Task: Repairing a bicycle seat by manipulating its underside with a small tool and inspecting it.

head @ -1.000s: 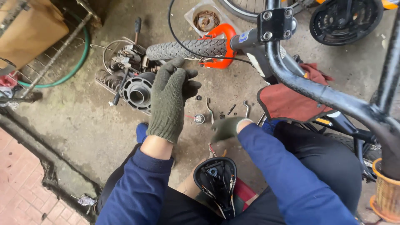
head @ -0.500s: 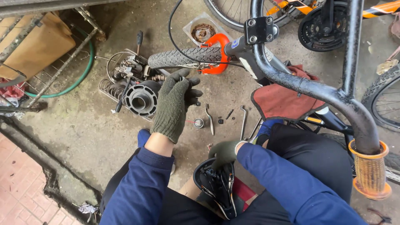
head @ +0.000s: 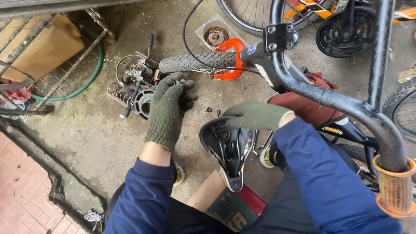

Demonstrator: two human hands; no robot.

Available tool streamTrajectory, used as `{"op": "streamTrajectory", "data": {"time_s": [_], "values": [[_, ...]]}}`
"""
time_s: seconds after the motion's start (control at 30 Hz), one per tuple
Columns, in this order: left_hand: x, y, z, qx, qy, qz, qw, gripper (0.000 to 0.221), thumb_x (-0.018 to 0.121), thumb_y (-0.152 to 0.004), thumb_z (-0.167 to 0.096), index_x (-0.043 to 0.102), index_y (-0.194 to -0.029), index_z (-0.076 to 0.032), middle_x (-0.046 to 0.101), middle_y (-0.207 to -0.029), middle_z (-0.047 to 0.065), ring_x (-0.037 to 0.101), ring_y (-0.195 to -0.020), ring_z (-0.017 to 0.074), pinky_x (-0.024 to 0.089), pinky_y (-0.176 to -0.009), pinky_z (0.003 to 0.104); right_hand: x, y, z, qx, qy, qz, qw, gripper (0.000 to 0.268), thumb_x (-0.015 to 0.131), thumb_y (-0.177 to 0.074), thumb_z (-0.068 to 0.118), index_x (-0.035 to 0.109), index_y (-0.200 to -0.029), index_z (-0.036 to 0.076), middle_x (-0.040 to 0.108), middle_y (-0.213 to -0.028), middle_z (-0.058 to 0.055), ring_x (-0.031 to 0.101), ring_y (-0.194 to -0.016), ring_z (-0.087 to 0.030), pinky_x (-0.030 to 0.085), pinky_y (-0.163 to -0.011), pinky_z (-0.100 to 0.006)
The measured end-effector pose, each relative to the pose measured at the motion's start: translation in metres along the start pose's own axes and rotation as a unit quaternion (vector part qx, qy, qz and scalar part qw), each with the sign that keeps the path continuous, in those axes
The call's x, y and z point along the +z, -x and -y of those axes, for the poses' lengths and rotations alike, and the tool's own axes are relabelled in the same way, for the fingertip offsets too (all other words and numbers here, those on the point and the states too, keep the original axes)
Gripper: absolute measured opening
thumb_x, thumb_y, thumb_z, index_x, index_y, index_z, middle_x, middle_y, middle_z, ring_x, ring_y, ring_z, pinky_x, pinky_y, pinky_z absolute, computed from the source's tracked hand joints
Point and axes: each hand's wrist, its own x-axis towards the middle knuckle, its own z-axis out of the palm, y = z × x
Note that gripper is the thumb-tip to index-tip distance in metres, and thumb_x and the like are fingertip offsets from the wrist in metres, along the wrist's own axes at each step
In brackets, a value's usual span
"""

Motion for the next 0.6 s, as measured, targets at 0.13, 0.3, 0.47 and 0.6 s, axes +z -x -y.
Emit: {"op": "streamTrajectory", "data": {"time_s": [0.13,0.3,0.47,0.6], "values": [[-0.012,0.000,-0.002,0.020,-0.005,-0.018,1.000,0.039,0.053,-0.094,-0.012,0.056,-0.133,-0.011,0.073,-0.103,0.011,0.072,-0.076,0.0188,0.056,-0.063,0.025,-0.014,0.000,-0.006,-0.033,-0.020,-0.043,0.998,0.052,0.061,-0.094,0.038,0.065,-0.137,0.008,0.066,-0.137,-0.025,0.053,-0.135,-0.046,0.044,-0.113,-0.054],[-0.018,0.000,0.001,0.027,-0.008,-0.042,0.999,0.040,0.053,-0.093,-0.009,0.058,-0.132,-0.006,0.071,-0.101,0.014,0.072,-0.078,0.0228,0.057,-0.065,0.029,-0.022,0.010,0.017,-0.026,-0.066,-0.128,0.989,0.055,0.063,-0.090,0.050,0.069,-0.135,0.019,0.071,-0.134,-0.014,0.059,-0.133,-0.036,0.044,-0.115,-0.049],[-0.014,0.007,-0.009,0.092,0.003,-0.041,0.995,0.039,0.052,-0.096,-0.012,0.061,-0.133,-0.004,0.071,-0.102,0.014,0.072,-0.087,0.0220,0.060,-0.076,0.031,-0.016,-0.031,-0.026,-0.308,0.037,-0.263,0.913,0.036,0.062,-0.093,0.019,0.070,-0.127,0.011,0.069,-0.130,-0.004,0.063,-0.115,-0.022,0.048,-0.101,-0.035],[-0.009,0.017,-0.022,0.229,-0.073,-0.027,0.970,0.029,0.058,-0.102,-0.018,0.066,-0.127,-0.006,0.072,-0.113,0.015,0.069,-0.111,0.0235,0.057,-0.101,0.041,-0.027,-0.023,0.001,-0.047,-0.082,-0.226,0.969,0.042,0.063,-0.095,0.052,0.072,-0.129,0.029,0.074,-0.126,-0.004,0.064,-0.126,-0.024,0.046,-0.111,-0.043]]}}
